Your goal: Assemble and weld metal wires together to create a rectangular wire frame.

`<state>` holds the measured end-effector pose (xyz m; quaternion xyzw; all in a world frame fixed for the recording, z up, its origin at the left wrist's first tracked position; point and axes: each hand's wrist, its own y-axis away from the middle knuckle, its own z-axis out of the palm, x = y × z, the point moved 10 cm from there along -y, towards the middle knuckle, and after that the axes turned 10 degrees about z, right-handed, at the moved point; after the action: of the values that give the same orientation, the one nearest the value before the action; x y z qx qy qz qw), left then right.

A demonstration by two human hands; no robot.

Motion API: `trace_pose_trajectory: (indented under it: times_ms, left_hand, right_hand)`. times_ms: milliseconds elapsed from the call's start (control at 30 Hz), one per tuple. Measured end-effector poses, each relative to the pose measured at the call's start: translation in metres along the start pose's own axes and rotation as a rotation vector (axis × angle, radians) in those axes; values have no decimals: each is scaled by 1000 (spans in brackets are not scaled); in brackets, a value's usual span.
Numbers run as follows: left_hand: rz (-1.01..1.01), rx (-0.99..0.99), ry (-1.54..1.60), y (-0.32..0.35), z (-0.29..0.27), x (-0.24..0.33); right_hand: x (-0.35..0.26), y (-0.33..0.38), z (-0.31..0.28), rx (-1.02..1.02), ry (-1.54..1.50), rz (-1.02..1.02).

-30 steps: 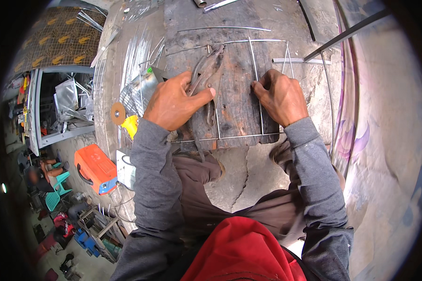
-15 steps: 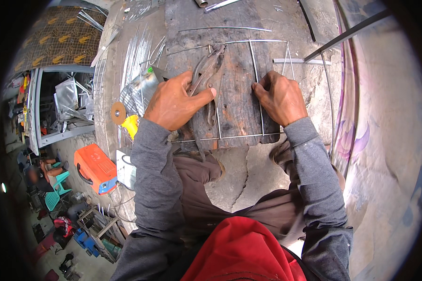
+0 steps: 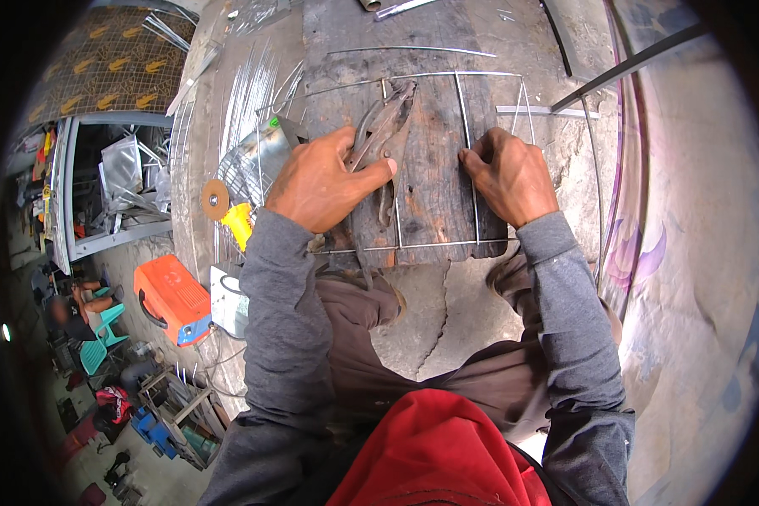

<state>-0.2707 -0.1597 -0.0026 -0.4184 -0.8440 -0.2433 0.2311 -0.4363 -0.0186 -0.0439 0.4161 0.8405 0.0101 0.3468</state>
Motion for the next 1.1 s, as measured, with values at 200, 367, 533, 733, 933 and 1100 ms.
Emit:
trace_pose_trajectory:
  times_ms: [200,367,533,733,933,1100]
  left_hand:
    - [3,-30,-43,-2,6,10]
    - [11,-105,-169,-12,16,28]
    - [110,-29,-180,-10,33,37]
    - [149,26,-182,-10,36,44]
    - [150,-1,-213,-11,31,43]
    - [63,-57,-230,-13,32,31]
  right_hand:
    - [2,1,1,4,17,-14]
    - [1,-5,1,38,78,-54]
    - [-2,0,-1,85,70,-113]
    - [3,6,1,138,40,-120]
    - [5,6,1,107,26,-91]
    - [5,5,2,96,22,-98]
